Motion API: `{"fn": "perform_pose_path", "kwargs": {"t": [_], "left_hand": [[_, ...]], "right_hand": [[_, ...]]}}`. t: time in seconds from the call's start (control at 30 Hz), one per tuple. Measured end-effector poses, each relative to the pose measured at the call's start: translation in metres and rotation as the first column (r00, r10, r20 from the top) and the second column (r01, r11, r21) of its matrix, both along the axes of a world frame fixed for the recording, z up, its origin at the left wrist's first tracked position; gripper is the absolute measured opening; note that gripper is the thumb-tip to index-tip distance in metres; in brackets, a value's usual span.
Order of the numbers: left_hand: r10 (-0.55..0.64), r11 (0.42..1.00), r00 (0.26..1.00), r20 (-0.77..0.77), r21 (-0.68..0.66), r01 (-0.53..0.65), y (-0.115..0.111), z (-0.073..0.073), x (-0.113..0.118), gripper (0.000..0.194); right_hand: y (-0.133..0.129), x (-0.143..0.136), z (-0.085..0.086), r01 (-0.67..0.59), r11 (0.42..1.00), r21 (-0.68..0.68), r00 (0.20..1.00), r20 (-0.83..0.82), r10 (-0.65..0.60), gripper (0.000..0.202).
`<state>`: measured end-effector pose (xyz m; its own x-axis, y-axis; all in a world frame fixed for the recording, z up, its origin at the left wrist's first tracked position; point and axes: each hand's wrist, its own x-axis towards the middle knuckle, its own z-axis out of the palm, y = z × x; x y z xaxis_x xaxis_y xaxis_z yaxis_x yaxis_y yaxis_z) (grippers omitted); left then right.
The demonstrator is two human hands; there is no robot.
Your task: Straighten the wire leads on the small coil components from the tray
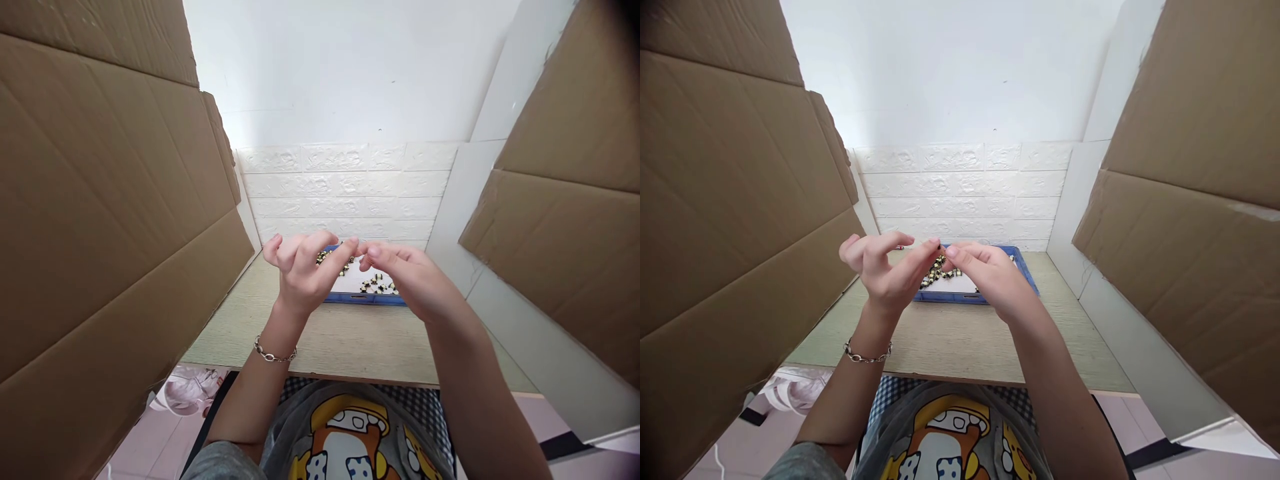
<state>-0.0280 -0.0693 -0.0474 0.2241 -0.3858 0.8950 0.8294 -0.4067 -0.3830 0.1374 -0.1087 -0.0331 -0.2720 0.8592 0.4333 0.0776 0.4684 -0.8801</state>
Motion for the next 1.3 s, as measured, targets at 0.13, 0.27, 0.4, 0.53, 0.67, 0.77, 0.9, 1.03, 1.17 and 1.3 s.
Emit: {"fn": "perform_pose_path", "kwargs": {"t": [0.13,0.27,0.4,0.53,0.67,0.77,0.9,1.03,1.17,1.3], "left_hand": [[0.02,0.999,1.0,-0.024,0.035,-0.019,0.001,-0.001,0.003,0.025],[-0.044,0.997,0.999,-0.006,-0.058,0.044,0.002,-0.007,0.005,0.027],[-0.245,0.925,0.967,0.074,-0.281,0.256,0.004,-0.012,0.004,0.024],[-0.15,0.961,0.986,0.073,-0.225,0.163,0.002,-0.012,0.003,0.027],[-0.135,0.973,0.99,0.041,-0.183,0.141,-0.005,-0.008,0.004,0.026],[-0.099,0.982,0.995,0.033,-0.161,0.103,-0.01,-0.004,0.005,0.02],[-0.031,0.991,0.999,0.014,-0.132,0.033,-0.015,-0.001,0.004,0.016],[-0.071,0.973,0.997,0.031,-0.216,0.076,-0.019,-0.002,0.003,0.015],[-0.15,0.938,0.987,0.06,-0.308,0.161,-0.022,-0.002,0.0,0.015],[-0.167,0.93,0.985,0.044,-0.326,0.172,-0.025,0.0,-0.002,0.015]], "right_hand": [[-0.001,0.0,0.0,0.02,1.0,-0.013,1.0,0.022,-0.02,0.028],[-0.002,0.0,0.001,0.034,0.999,-0.03,0.999,0.012,-0.034,0.025],[-0.001,0.003,-0.001,0.079,0.997,-0.015,0.996,0.033,-0.078,0.025],[-0.001,0.006,-0.002,0.175,0.984,0.041,0.98,0.087,-0.178,0.026],[-0.002,0.007,-0.001,0.227,0.97,0.09,0.963,0.125,-0.238,0.024],[-0.003,0.007,-0.001,0.242,0.963,0.121,0.957,0.132,-0.258,0.023],[-0.004,0.007,0.001,0.258,0.952,0.163,0.948,0.149,-0.283,0.022],[-0.006,0.008,0.002,0.266,0.946,0.185,0.941,0.166,-0.297,0.024],[-0.007,0.007,0.002,0.242,0.948,0.204,0.942,0.184,-0.28,0.024],[-0.007,0.006,0.002,0.196,0.954,0.225,0.954,0.183,-0.239,0.022]]}}
